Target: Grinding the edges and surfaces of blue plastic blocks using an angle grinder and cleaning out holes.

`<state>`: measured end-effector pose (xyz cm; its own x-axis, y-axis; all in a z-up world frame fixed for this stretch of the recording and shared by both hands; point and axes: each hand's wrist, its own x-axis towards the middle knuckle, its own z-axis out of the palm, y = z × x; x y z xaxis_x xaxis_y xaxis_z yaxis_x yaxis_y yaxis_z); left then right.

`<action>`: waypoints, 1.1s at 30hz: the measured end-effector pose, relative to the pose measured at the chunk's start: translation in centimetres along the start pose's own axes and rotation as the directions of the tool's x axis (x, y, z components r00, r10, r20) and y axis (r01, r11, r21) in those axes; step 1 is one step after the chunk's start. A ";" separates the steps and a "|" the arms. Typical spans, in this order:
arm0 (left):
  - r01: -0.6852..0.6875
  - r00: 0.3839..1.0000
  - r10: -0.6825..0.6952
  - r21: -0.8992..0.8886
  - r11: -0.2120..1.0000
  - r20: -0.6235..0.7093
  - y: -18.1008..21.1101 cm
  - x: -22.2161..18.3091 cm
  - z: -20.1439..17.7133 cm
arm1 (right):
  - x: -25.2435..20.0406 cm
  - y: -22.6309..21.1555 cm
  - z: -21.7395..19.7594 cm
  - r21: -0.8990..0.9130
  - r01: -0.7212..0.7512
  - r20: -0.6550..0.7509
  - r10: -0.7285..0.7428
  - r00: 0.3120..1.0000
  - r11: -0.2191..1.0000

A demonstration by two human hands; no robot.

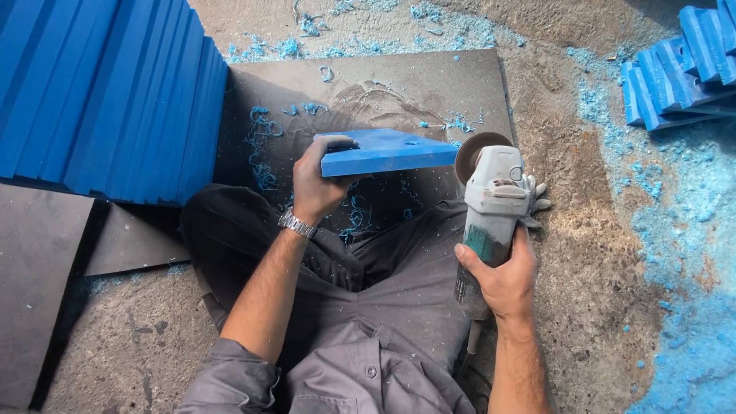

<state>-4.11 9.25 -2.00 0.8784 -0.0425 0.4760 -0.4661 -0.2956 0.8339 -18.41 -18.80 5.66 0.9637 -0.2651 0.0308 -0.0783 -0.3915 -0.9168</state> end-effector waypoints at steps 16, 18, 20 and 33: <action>0.047 0.997 -0.050 0.042 0.998 0.062 -0.4 -0.7 0.0 | -0.5 -0.9 1.8 -0.201 0.029 -0.018 -0.034 0.999 0.979; 0.033 0.998 -0.035 0.038 0.999 0.057 -0.3 -0.6 0.0 | -0.7 -1.8 3.0 -0.240 0.024 0.018 -0.020 1.000 0.970; 0.025 0.998 -0.027 0.030 0.999 0.050 -0.5 -0.6 0.0 | -1.0 -2.6 4.3 -0.233 0.038 0.064 -0.024 0.998 0.972; 0.018 0.999 -0.019 0.025 1.000 0.030 -0.2 -0.3 0.0 | 0.0 -0.7 1.3 -0.168 -0.031 -0.038 0.025 0.999 0.985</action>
<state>-4.34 9.33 -2.28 0.8899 -0.0656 0.4513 -0.4472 -0.3202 0.8352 -18.02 -17.35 5.79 0.9509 -0.3085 0.0232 -0.1501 -0.5256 -0.8374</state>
